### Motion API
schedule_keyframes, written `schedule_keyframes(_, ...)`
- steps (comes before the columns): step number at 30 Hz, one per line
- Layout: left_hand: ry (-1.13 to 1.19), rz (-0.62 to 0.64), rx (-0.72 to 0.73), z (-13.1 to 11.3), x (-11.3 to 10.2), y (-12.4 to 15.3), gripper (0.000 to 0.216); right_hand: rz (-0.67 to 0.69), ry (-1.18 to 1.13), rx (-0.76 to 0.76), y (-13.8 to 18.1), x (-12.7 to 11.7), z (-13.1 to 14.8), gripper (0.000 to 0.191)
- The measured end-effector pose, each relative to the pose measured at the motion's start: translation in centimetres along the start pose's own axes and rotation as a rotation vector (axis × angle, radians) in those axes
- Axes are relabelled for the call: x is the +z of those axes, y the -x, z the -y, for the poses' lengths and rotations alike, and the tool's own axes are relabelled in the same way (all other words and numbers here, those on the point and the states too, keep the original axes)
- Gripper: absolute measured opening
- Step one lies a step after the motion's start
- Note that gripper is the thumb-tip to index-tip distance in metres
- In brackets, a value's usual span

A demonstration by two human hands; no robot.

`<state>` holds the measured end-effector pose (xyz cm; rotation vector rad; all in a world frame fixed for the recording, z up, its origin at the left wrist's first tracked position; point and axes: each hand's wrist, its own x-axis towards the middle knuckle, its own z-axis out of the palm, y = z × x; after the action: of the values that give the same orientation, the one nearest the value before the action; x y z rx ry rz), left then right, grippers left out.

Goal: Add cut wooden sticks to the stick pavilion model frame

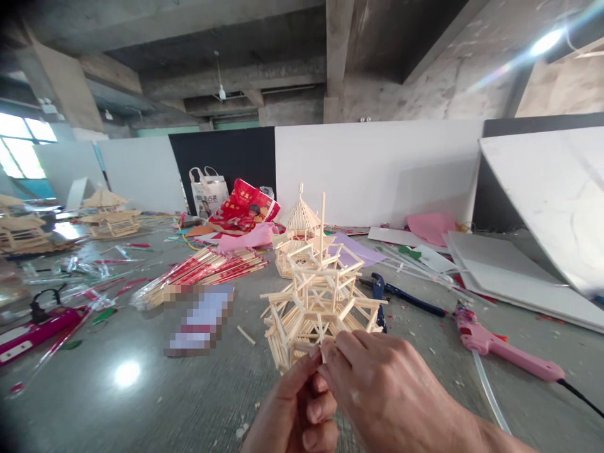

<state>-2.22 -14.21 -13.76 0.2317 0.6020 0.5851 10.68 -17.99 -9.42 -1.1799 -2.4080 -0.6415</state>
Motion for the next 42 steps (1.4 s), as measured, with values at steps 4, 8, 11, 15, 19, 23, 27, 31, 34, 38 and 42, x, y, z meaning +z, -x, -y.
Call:
schedule_keyframes(4,-0.070,0.014,-0.011,-0.18,0.17,0.28,0.040,-0.007,0.004,0.004,-0.11,0.04,0.02,0.022)
schedule_keyframes(8,-0.056,0.029,0.001,-0.12,-0.01,0.09,0.042,-0.009,0.017,0.007,-0.03,-0.07,0.15,0.024)
schedule_keyframes(11,-0.048,0.023,0.000,-0.14,-0.04,0.06,0.041,-0.008,0.026,0.019,-0.05,-0.22,0.22,0.025)
schedule_keyframes(15,-0.075,0.028,-0.014,-0.18,0.03,0.14,0.039,-0.010,0.027,0.030,-0.05,-0.17,0.13,0.024)
schedule_keyframes(19,-0.066,0.029,0.005,-0.18,0.14,0.21,0.038,-0.010,0.041,0.030,0.04,-0.11,-0.01,0.024)
schedule_keyframes(23,-0.064,0.011,-0.003,-0.21,0.39,0.41,0.037,-0.017,0.054,0.029,0.19,-0.19,-0.01,0.025)
schedule_keyframes(27,-0.030,-0.041,0.015,-0.29,0.62,0.60,0.036,-0.010,0.057,0.012,0.27,-0.12,0.08,0.025)
schedule_keyframes(31,-0.047,-0.037,0.049,-0.20,0.58,0.66,0.035,-0.014,0.076,0.027,0.27,-0.04,0.06,0.027)
schedule_keyframes(34,-0.016,-0.052,0.059,-0.15,0.55,0.73,0.033,-0.018,0.114,0.003,0.29,-0.04,-0.03,0.028)
schedule_keyframes(38,0.050,-0.065,0.043,-0.20,0.56,0.78,0.024,-0.011,0.146,-0.012,0.29,-0.06,-0.06,0.028)
schedule_keyframes(42,0.060,-0.062,0.032,-0.17,0.55,0.83,0.027,-0.022,0.181,-0.008,0.11,-0.11,0.04,0.031)
